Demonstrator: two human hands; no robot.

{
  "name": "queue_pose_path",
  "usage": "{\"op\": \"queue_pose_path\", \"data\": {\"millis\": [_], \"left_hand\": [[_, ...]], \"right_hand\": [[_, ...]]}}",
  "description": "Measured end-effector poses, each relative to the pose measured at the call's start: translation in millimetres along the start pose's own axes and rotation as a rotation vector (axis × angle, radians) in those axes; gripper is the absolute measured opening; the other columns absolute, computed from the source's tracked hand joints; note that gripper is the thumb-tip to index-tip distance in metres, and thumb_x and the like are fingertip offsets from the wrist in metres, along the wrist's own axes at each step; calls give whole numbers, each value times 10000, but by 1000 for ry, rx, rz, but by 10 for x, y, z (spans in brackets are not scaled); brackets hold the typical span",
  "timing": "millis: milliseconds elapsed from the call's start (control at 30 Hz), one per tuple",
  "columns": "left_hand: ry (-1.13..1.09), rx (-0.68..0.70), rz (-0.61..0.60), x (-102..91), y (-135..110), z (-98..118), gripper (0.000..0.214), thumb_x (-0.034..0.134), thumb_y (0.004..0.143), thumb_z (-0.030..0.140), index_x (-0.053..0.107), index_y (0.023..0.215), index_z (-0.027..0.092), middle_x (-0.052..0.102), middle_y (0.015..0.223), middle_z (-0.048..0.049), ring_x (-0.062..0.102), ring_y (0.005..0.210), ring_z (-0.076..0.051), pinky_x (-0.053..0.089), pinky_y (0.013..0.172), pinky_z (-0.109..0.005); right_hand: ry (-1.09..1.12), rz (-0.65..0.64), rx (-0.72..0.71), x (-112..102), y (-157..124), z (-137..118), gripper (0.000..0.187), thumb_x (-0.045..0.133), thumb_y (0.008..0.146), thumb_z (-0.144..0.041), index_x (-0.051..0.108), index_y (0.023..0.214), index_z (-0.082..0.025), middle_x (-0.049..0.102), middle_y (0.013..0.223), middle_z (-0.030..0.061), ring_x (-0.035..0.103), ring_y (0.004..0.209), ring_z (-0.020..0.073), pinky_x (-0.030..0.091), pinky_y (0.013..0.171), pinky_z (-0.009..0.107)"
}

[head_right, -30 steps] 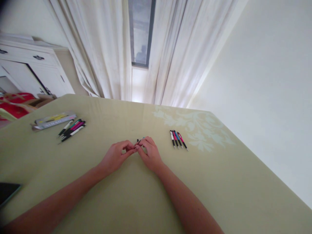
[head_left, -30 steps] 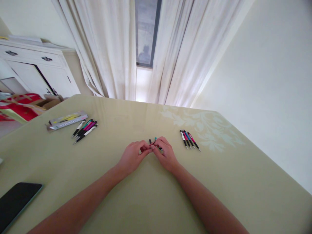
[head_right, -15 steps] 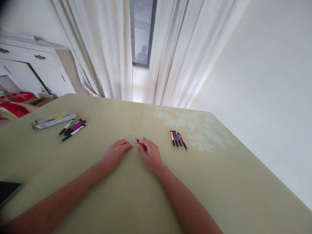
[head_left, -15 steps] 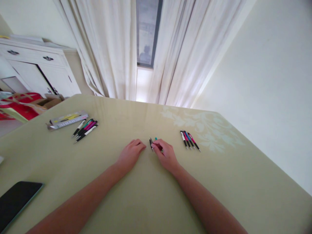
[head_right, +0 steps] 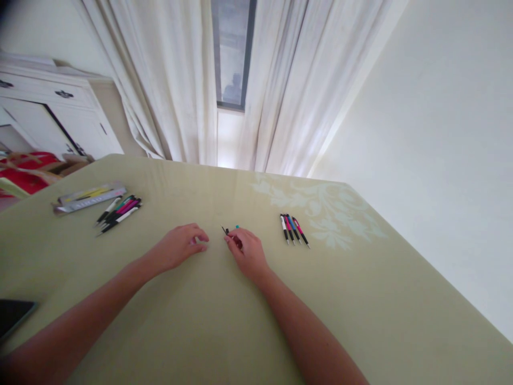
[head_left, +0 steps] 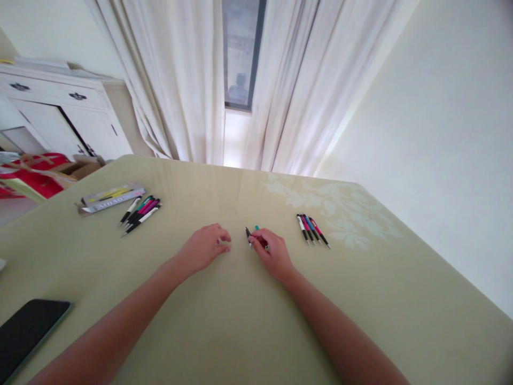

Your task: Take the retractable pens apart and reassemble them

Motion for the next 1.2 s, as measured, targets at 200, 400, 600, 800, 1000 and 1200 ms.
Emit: {"op": "queue_pose_path", "data": {"millis": [200,400,600,800,1000,1200], "left_hand": [[-71,73,44,99,0,72,131,572,885,208,684,818,198,689,874,-54,647,820,-214,476,791,-337],[-516,49,49,-44,26,176,190,597,911,340,689,979,188,741,890,-36,664,822,-189,506,776,-302],[-573,59,41,-56,22,189,228,592,913,349,727,994,184,742,879,-36,645,807,-180,502,754,-289],[-523,98,9,-71,5,209,244,539,947,344,722,999,191,720,874,-33,627,801,-175,492,742,-282],[-516,105,36,-62,11,175,254,501,954,328,708,1010,193,720,908,-46,651,812,-180,520,769,-302],[-504,91,28,-67,15,161,257,533,943,347,728,1015,196,731,902,-43,655,802,-181,521,756,-298]], "right_hand": [[-24,-22,-60,-15,5,-36,192,588,986,-343,703,906,-212,645,770,28,583,712,168,458,679,283],[-62,-66,-111,19,-4,-21,145,615,980,-295,718,918,-216,647,809,31,576,733,163,447,712,282],[-76,-63,-135,34,-14,-11,136,617,976,-288,713,918,-212,637,822,35,575,779,170,445,735,284],[-86,-61,-143,24,-13,-34,145,618,971,-301,699,894,-208,622,831,39,568,794,176,445,740,290],[-84,-60,-151,21,-18,-47,132,601,976,-279,682,898,-210,631,829,39,571,800,182,442,755,301],[-101,-75,-151,28,-16,-44,140,593,982,-275,683,900,-207,638,814,33,570,777,176,437,757,299]]}}
Point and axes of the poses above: each hand's wrist, its own y-axis towards the middle knuckle, its own x-axis out of the palm, z = x × y, the point moved 3 cm from there along y, towards the middle knuckle
